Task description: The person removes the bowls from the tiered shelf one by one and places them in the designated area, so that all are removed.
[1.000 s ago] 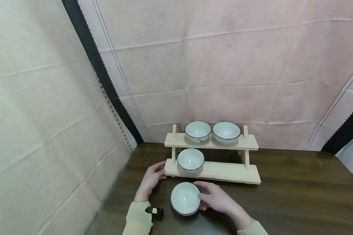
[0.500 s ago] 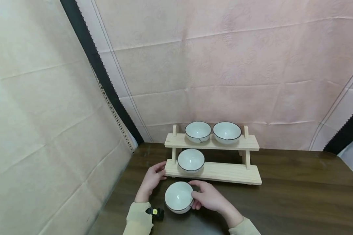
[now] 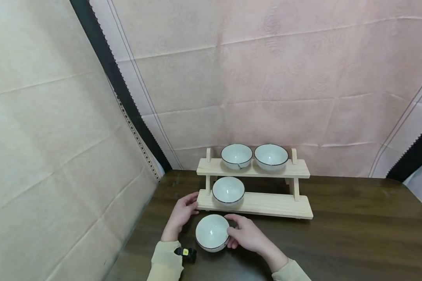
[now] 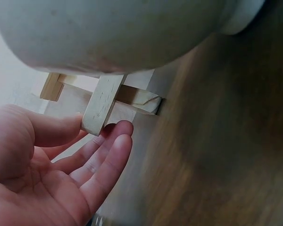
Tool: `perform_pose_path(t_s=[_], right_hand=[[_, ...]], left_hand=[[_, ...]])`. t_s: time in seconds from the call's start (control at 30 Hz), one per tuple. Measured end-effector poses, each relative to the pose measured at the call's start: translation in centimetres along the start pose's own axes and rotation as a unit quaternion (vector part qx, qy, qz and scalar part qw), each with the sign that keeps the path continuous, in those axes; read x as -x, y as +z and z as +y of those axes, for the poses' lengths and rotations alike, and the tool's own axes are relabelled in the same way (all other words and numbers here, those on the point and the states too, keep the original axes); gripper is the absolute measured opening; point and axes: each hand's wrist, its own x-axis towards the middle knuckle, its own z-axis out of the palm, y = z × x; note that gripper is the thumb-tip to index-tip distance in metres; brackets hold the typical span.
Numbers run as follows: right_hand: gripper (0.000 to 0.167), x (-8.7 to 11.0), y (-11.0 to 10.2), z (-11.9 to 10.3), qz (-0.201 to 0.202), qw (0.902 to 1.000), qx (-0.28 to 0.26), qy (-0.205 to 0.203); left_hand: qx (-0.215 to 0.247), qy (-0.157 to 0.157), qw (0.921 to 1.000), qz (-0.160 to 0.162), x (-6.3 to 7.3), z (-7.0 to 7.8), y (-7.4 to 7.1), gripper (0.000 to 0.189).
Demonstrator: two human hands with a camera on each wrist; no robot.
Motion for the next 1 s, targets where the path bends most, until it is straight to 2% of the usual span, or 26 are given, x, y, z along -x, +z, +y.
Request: perform_pose_path(t_s=[0.33, 0.77, 1.0], right_hand=[[0.057, -0.13, 0.33, -0.19, -0.008, 0.9999, 0.005, -0.013], [0.054, 0.06, 0.59, -0.03, -0.017, 0.9998, -0.001, -0.01], [0.052, 0.15, 0.41, -0.11, -0.022, 0.9996, 0.015, -0.008]], left_hand=[[-0.004, 0.002, 1.0, 0.003, -0.12, -0.11, -0.18, 0.042], [-0.001, -0.003, 1.0, -0.002, -0.02, -0.4, -0.15, 0.042], [-0.002, -0.001, 1.0, -0.003, 0.05, -0.3, -0.15, 0.042]])
